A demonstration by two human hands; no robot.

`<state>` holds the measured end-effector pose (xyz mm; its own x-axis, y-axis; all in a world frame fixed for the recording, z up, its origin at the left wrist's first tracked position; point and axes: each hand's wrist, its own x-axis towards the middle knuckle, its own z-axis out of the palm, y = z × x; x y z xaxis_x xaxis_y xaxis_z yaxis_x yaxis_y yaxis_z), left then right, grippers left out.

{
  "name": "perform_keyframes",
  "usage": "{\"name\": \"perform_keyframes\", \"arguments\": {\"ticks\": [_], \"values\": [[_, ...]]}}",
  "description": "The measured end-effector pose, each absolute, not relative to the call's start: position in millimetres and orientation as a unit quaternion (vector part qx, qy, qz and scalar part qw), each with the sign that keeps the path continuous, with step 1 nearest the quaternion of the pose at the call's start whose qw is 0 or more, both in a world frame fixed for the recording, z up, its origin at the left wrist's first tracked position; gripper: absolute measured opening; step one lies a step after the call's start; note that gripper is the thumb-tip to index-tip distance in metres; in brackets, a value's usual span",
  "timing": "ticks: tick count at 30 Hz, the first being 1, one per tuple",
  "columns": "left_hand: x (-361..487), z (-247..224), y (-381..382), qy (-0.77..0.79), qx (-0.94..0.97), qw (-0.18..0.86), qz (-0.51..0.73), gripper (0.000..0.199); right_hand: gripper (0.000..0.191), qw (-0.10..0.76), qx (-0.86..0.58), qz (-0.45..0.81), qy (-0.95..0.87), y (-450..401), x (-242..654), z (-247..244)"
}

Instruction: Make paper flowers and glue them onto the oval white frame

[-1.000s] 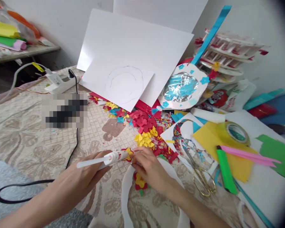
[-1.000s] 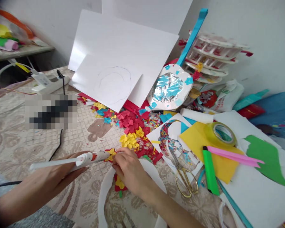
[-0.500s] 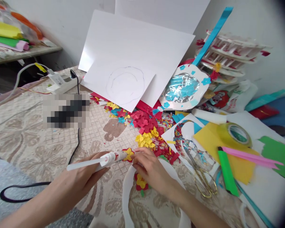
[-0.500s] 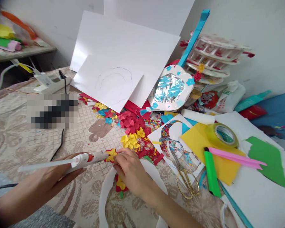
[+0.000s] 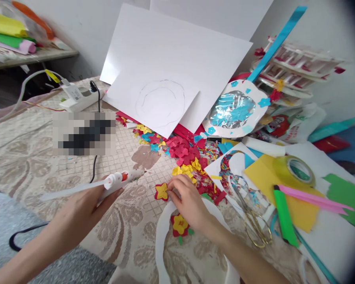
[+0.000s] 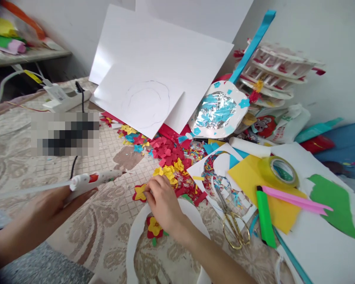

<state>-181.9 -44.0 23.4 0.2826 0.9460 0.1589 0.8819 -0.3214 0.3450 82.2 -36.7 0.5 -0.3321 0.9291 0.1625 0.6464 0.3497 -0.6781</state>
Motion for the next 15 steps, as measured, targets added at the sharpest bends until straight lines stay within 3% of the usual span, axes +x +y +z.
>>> {"name": "perform_keyframes", "arguments": {"ticks": [15], "values": [[-187.7,7.5,-30.1,0.583,0.789,0.079,0.177,0.038,0.018,0.197,-0.519,0.201,-0.807,-33.6,70.7,-1.5]]}}
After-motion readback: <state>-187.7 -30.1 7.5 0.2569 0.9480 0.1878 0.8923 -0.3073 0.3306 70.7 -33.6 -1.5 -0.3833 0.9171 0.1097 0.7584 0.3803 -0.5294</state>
